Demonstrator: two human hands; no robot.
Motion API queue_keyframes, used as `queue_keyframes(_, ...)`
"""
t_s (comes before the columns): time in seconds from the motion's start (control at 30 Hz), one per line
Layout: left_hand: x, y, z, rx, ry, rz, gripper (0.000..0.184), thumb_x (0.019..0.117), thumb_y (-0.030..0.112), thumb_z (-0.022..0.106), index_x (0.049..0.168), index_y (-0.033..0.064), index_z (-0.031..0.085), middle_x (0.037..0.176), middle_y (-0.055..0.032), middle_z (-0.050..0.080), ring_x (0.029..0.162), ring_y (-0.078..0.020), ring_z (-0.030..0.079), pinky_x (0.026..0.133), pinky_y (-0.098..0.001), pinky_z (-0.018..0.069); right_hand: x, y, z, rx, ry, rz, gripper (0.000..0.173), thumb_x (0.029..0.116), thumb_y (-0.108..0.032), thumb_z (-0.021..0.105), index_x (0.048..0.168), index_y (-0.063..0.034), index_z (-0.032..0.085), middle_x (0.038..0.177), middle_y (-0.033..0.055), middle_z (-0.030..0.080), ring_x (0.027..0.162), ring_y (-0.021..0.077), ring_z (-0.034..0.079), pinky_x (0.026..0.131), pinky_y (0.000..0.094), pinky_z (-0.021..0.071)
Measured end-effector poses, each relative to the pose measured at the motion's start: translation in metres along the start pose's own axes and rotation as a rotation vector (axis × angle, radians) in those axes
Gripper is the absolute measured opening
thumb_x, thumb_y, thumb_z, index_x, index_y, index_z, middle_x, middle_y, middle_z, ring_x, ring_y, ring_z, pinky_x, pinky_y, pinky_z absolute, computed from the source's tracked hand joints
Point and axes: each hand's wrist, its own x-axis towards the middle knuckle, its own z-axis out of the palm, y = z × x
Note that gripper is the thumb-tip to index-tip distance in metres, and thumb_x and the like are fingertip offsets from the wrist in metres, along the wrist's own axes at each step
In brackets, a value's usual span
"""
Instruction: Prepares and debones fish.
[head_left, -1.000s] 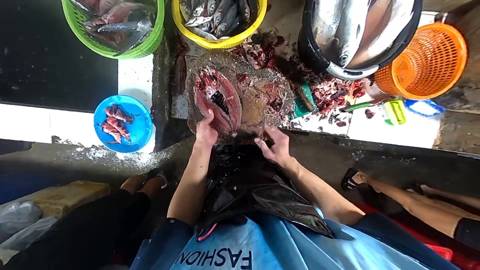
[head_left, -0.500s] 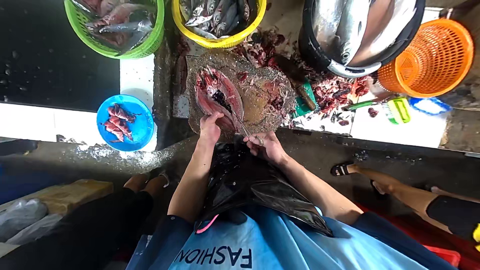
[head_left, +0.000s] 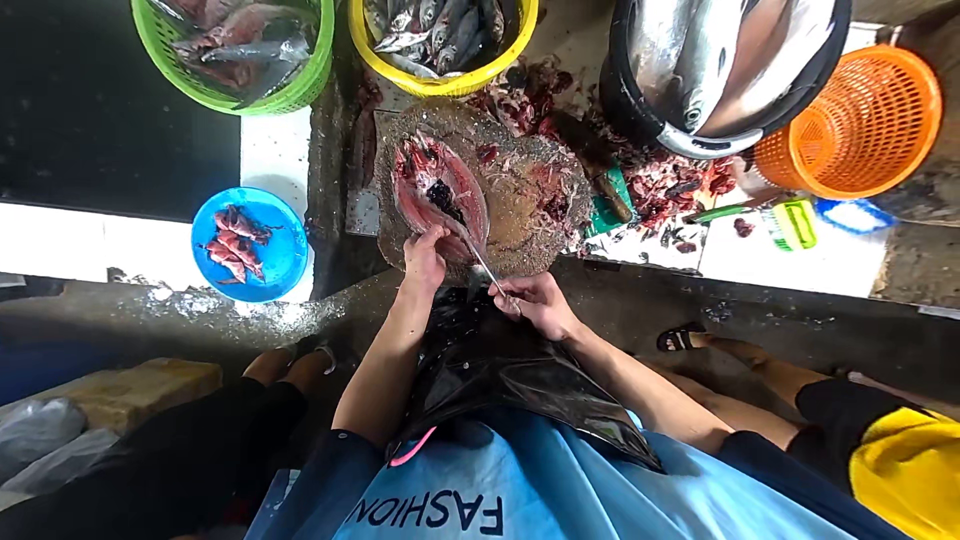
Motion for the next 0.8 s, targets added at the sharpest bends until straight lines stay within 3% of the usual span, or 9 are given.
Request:
queue_keyframes(0.1, -0.002, 0.0, 0.004, 0.025, -0.015, -0.007, 0.024, 0.0907, 0.002, 0.063, 0.114, 0.0, 0.058, 0.097, -0.0137, 0.068, 0.087, -0.0237, 0.069, 0.079, -0.0436, 0.0599, 0.003, -0.007, 0.003, 0.051, 0.048, 0.146, 0.032, 0.1008, -0.023, 0.052, 0.096, -0.004, 0.077, 0.075, 0.0035, 0.071, 0.06, 0.0115, 0.061, 0.058, 0.0301, 0.0533)
queue_keyframes(0.2, 0.0, -0.002, 0.003, 0.027, -0.013, 0.016, 0.025, 0.0889, 0.001, 0.064, 0.113, -0.0007, 0.058, 0.092, -0.0141, 0.068, 0.082, -0.0234, 0.07, 0.075, -0.0423, 0.0607, 0.009, -0.008, 0.009, 0.111, 0.053, 0.173, 0.033, 0.1036, -0.024, 0.053, 0.098, -0.0029, 0.077, 0.077, 0.005, 0.07, 0.06, 0.013, 0.061, 0.058, 0.0299, 0.0538)
queue_keyframes(0.3, 0.0, -0.002, 0.006, 0.008, -0.004, 0.012, 0.025, 0.0891, 0.001, 0.064, 0.113, -0.0001, 0.057, 0.093, -0.014, 0.068, 0.082, -0.0231, 0.07, 0.075, -0.0417, 0.0606, 0.009, -0.005, 0.011, 0.084, 0.04, 0.12, 0.02, 0.1002, -0.015, 0.061, 0.103, -0.0028, 0.076, 0.079, 0.0055, 0.072, 0.061, 0.0124, 0.062, 0.06, 0.0304, 0.0554)
queue_keyframes(0.43, -0.002, -0.001, 0.011, -0.008, 0.005, 0.017, 0.023, 0.0897, 0.002, 0.064, 0.111, -0.0007, 0.058, 0.09, -0.0139, 0.069, 0.08, -0.0237, 0.07, 0.073, -0.0423, 0.0609, 0.003, 0.004, 0.01, -0.084, 0.032, 0.03, 0.02, 0.098, -0.023, 0.068, 0.107, -0.0072, 0.077, 0.079, 0.0012, 0.073, 0.063, 0.0092, 0.065, 0.062, 0.0296, 0.0569)
queue_keyframes(0.6, 0.001, -0.003, 0.008, -0.033, 0.008, 0.038, 0.021, 0.0941, 0.003, 0.061, 0.115, -0.0014, 0.059, 0.101, -0.0148, 0.068, 0.093, -0.0245, 0.069, 0.085, -0.0449, 0.0596, -0.004, 0.0, 0.001, -0.227, 0.117, -0.158, 0.023, 0.0948, -0.024, 0.07, 0.109, -0.0067, 0.074, 0.085, 0.0013, 0.073, 0.069, 0.0099, 0.067, 0.065, 0.0326, 0.0597)
queue_keyframes(0.7, 0.0, -0.005, 0.008, -0.043, -0.015, 0.039, 0.018, 0.094, 0.002, 0.06, 0.111, -0.0003, 0.059, 0.097, -0.0128, 0.068, 0.088, -0.0225, 0.069, 0.081, -0.0426, 0.0599, -0.004, -0.005, -0.001, -0.081, 0.08, -0.018, 0.024, 0.094, -0.027, 0.064, 0.1, -0.0071, 0.077, 0.073, 0.0006, 0.071, 0.058, 0.0092, 0.061, 0.055, 0.0302, 0.0535)
queue_keyframes(0.8, -0.002, -0.002, 0.012, -0.002, -0.011, 0.002, 0.021, 0.0927, 0.003, 0.061, 0.113, 0.0001, 0.058, 0.094, -0.0134, 0.069, 0.084, -0.0229, 0.07, 0.076, -0.043, 0.0607, 0.002, -0.011, 0.002, 0.028, 0.091, 0.147, 0.03, 0.0998, -0.023, 0.055, 0.097, -0.0038, 0.077, 0.074, 0.0037, 0.07, 0.058, 0.0116, 0.06, 0.056, 0.0301, 0.0531)
